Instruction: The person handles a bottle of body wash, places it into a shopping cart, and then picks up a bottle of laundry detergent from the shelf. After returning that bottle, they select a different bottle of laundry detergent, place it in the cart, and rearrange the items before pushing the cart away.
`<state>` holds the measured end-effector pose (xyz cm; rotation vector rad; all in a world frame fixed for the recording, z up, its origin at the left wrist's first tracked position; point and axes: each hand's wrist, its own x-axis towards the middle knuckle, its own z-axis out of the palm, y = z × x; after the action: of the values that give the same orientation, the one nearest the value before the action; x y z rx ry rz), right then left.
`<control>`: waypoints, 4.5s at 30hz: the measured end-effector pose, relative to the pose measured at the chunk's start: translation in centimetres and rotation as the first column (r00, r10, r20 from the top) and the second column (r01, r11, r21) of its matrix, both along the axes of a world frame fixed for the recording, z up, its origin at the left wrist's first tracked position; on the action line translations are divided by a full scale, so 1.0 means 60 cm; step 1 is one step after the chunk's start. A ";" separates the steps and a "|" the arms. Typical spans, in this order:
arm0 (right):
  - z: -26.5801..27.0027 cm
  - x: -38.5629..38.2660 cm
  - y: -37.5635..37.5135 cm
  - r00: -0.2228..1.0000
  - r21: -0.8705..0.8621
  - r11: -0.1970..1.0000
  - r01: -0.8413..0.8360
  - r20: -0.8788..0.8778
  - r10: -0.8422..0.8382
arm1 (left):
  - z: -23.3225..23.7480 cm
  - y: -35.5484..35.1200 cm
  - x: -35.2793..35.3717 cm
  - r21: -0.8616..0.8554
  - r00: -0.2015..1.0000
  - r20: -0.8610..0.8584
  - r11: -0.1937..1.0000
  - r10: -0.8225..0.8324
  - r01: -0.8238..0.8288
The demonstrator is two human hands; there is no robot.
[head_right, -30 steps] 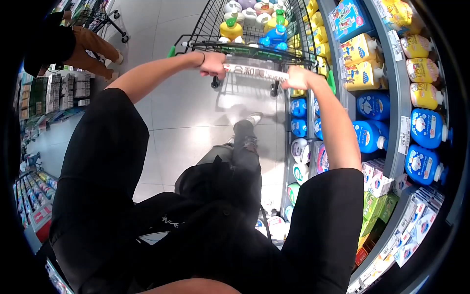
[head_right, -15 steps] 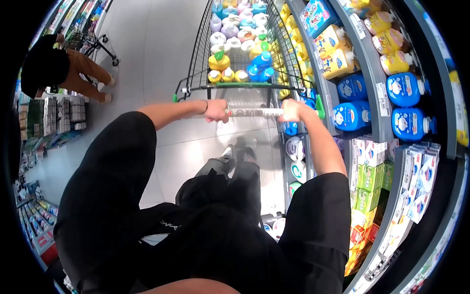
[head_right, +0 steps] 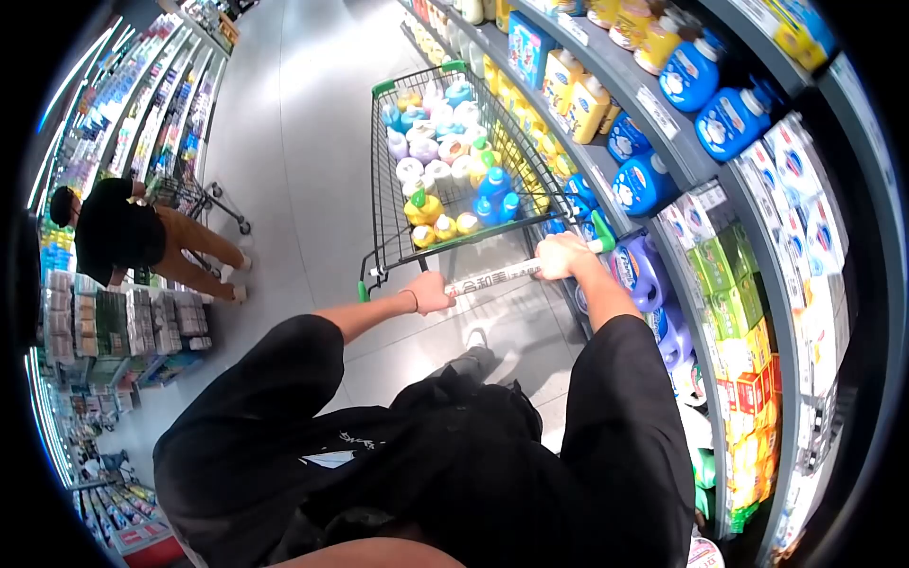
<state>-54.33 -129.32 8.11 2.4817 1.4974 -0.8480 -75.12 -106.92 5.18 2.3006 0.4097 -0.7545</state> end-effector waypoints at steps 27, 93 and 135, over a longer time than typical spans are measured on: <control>-0.045 -0.085 -0.152 0.916 0.165 0.986 0.038 0.388 -0.100 | 0.003 -0.165 -0.069 0.219 0.982 0.187 0.976 -0.020 -0.022; -0.127 -0.144 0.503 -0.202 0.194 -0.696 0.692 -0.872 -0.445 | -0.266 0.518 0.408 0.114 0.272 -0.033 0.266 -0.962 0.957; -0.653 0.212 0.467 -0.434 0.484 -0.784 0.389 -0.655 -0.619 | -0.435 0.288 0.610 -0.593 0.822 -0.240 0.748 -0.517 0.298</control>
<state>-41.60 -101.33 -31.06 3.5523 -2.0689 0.9285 -38.54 -89.67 -20.89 1.7034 -0.1636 -1.3765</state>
